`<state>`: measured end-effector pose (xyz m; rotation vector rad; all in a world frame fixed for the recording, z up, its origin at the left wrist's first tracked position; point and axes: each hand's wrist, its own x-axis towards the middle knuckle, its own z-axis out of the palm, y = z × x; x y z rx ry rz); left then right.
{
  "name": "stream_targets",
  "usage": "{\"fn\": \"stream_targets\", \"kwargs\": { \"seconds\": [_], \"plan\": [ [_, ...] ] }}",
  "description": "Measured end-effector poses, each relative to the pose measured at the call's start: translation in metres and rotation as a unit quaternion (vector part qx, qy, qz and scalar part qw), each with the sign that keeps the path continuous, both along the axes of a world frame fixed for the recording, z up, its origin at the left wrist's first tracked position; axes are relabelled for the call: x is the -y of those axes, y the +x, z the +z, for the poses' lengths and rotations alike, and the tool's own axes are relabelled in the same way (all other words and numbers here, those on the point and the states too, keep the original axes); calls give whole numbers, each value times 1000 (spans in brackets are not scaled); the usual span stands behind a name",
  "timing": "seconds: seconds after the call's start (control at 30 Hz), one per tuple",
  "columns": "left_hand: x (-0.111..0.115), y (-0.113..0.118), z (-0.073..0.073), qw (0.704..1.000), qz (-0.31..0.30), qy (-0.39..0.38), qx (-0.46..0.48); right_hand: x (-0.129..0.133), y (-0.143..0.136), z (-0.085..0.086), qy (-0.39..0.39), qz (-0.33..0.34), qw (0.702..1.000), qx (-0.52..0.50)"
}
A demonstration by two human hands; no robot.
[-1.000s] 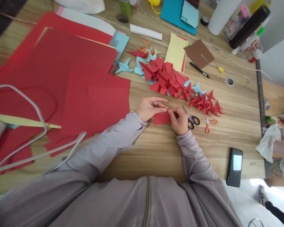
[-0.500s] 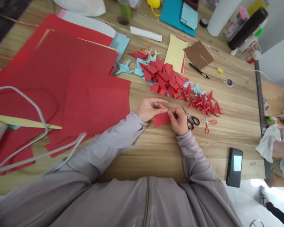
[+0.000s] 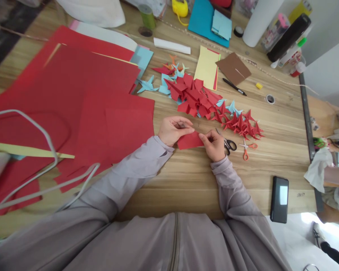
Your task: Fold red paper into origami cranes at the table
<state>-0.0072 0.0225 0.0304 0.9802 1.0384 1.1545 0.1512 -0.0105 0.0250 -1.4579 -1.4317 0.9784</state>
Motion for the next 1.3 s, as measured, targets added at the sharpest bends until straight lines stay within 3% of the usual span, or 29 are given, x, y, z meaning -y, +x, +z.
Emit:
{"fn": "stream_targets", "kwargs": {
  "seconds": [0.23, 0.47, 0.7, 0.9, 1.0, 1.3],
  "plan": [
    [-2, -1, -2, 1000, 11, 13, -9, -2, 1, 0, -6, 3, 1000, -29],
    [-6, -2, -9, 1000, 17, -2, 15, -2, 1, -3, -28, -48, 996, -63],
    [-11, -6, -13, 999, 25, -7, 46, -5, 5, -10, 1, -51, 989, -137],
    [-3, -1, -11, 997, -73, -3, 19, -5, 2, -10, 1, 64, 997, -54],
    [1, 3, -11, 997, -75, 4, 4, -5, 2, -10, 18, 102, 995, 4],
    [-3, 4, -21, 997, -79, 14, 3, -5, 5, -10, 59, 112, 989, 70]
  ]
}}
